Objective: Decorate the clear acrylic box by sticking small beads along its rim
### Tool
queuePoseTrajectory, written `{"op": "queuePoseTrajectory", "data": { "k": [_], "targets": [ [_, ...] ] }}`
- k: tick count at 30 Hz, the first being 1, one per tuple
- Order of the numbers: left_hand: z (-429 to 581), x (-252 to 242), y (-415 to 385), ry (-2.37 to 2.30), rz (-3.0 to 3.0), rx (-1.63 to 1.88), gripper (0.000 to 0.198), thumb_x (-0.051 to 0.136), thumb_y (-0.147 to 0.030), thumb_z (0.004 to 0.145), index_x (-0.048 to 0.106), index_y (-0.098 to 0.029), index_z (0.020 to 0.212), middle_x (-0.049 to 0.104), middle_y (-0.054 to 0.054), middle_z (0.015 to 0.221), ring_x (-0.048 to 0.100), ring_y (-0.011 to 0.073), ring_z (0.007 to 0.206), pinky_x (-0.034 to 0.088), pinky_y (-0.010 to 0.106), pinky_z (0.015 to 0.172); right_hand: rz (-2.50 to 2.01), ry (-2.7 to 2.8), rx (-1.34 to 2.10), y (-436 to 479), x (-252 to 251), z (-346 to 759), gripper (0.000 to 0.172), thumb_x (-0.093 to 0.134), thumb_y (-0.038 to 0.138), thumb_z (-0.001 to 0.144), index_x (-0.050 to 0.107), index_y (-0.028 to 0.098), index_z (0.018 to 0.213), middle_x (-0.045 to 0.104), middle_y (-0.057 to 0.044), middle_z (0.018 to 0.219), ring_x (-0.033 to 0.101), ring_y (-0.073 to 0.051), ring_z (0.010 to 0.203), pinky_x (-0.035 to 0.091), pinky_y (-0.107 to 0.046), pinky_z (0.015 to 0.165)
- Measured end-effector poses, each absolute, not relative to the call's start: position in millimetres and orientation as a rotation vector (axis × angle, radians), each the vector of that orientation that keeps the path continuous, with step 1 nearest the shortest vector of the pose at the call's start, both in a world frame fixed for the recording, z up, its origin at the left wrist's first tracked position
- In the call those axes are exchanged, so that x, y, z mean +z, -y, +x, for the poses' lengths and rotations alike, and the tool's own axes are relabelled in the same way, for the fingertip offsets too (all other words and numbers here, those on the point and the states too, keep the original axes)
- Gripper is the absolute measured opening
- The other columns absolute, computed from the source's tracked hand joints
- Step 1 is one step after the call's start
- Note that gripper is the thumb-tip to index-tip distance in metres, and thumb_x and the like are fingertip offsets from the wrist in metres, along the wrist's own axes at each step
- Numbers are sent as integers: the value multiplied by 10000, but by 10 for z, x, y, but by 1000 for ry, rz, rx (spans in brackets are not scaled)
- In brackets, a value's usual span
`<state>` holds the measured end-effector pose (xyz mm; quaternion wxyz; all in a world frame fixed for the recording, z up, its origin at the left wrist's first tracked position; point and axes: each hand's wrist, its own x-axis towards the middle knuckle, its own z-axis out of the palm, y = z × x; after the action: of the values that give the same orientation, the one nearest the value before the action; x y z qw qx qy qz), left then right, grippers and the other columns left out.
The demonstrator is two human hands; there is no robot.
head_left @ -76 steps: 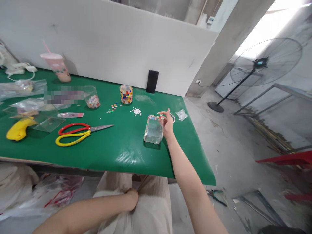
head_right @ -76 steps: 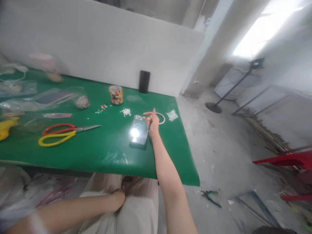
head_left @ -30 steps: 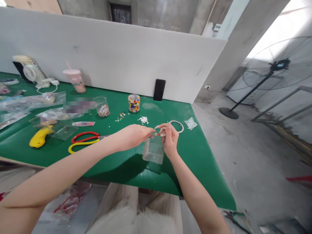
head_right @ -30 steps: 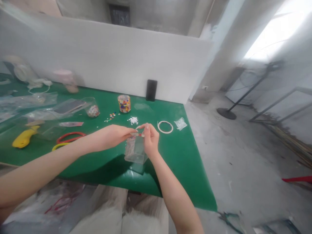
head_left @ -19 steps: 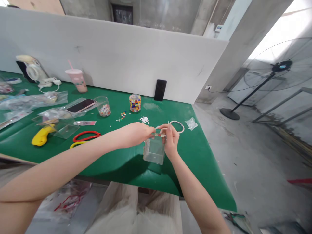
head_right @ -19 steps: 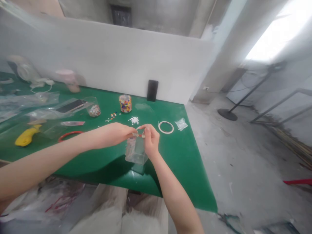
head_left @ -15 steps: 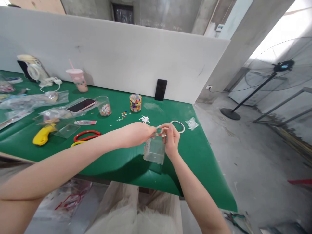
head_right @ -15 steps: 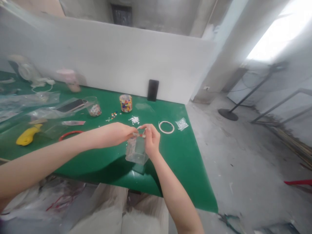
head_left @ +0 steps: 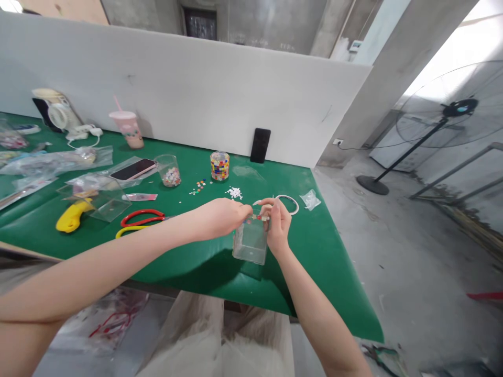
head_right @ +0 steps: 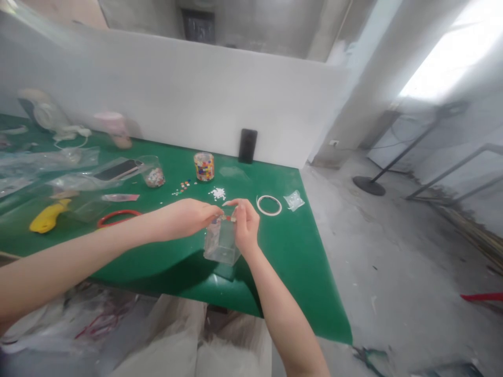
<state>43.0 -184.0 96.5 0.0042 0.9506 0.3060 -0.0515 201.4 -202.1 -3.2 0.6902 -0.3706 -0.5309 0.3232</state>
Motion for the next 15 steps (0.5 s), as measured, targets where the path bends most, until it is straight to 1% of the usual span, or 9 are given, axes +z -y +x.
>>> {"op": "queuePoseTrajectory", "data": {
  "k": [2, 5, 10, 15],
  "targets": [
    [406, 970, 1822, -959, 2950, -131, 217, 490, -84, 943, 663, -124, 1067, 777, 94, 961, 753, 224, 849, 511, 259, 689, -824, 1184, 725, 2018, -32, 2015, 469, 445, 608, 958, 673, 208, 872, 429, 62, 544, 329, -81, 411, 346, -239, 433],
    [395, 981, 1808, -976, 2907, -106, 233, 454, -150, 989, 665, -146, 1087, 783, 74, 923, 755, 206, 811, 502, 246, 660, -818, 1179, 727, 2016, -34, 2014, 468, 445, 613, 956, 670, 208, 885, 417, 70, 531, 326, -80, 404, 364, -241, 438],
    [444, 1003, 1813, -1009, 2859, -127, 238, 454, -149, 992, 668, -132, 1096, 784, 82, 903, 759, 233, 806, 493, 264, 645, -826, 1174, 725, 2021, -31, 2008, 465, 451, 618, 950, 662, 209, 887, 410, 73, 536, 322, -77, 399, 370, -240, 434],
    [485, 982, 1865, -1050, 2834, -125, 221, 461, -136, 988, 659, -92, 1075, 779, 119, 915, 760, 269, 818, 504, 301, 663, -839, 1167, 711, 2019, -34, 2002, 478, 425, 624, 957, 654, 208, 900, 402, 75, 520, 314, -82, 397, 334, -238, 417]
  ]
}}
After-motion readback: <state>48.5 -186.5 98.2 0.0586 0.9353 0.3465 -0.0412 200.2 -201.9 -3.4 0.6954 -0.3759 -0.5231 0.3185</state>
